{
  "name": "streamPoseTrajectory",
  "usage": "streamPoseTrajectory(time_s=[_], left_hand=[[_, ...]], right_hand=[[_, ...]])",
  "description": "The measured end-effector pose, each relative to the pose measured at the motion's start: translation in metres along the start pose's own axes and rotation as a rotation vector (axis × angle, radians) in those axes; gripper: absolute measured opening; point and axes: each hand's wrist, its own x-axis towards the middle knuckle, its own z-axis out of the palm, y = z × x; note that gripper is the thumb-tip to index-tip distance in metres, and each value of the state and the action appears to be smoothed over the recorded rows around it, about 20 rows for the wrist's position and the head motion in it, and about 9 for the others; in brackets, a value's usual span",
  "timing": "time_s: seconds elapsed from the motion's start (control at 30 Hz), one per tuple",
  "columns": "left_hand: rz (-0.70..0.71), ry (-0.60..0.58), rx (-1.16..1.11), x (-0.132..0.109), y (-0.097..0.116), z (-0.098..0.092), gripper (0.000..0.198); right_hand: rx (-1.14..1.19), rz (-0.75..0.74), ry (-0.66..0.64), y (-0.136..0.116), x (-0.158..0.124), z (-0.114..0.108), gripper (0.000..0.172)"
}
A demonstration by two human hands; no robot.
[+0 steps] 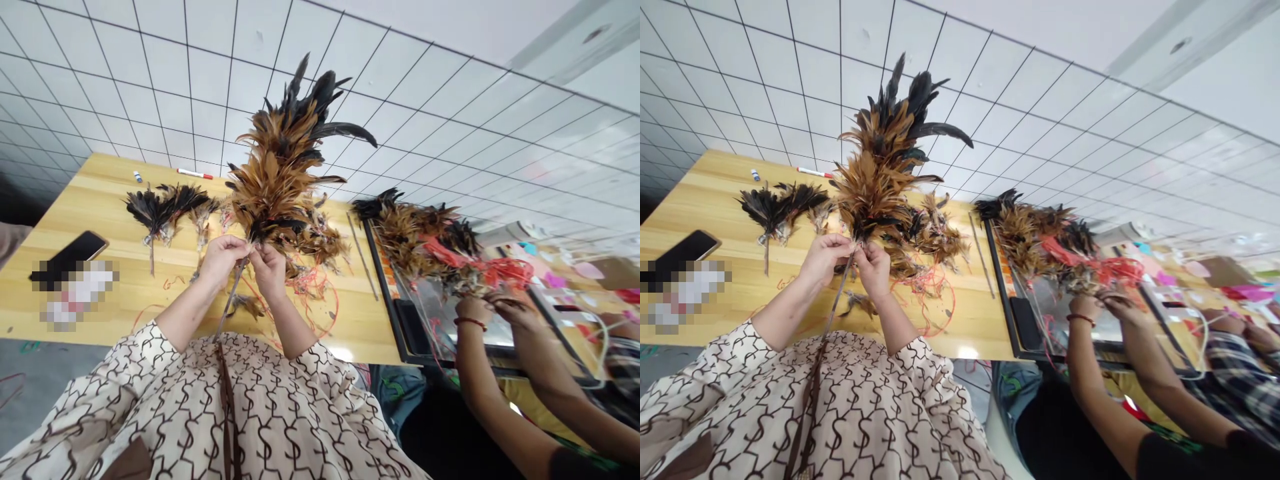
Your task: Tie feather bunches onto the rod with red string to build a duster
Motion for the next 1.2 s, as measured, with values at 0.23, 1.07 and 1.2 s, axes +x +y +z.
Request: streamPoseTrajectory(time_s=[0.23, 1.07, 1.2], left_hand=[[0.028, 0.005, -0.041, -0.002, 0.000, 0.000, 0.031], [0.154, 0.170, 0.102, 0.001, -0.016, -0.006, 0.005], [0.299, 0.133, 0.196, -0.004, -0.019, -0.007, 0.002]], right_hand=[[0.006, 0.003, -0.068, -0.007, -0.002, 0.000, 0.038], [-0.160, -0.021, -0.217, -0.018, 0.000, -0.002, 0.044], [-0.218, -0.026, -0.197, -0.018, 0.000, -0.002, 0.053]])
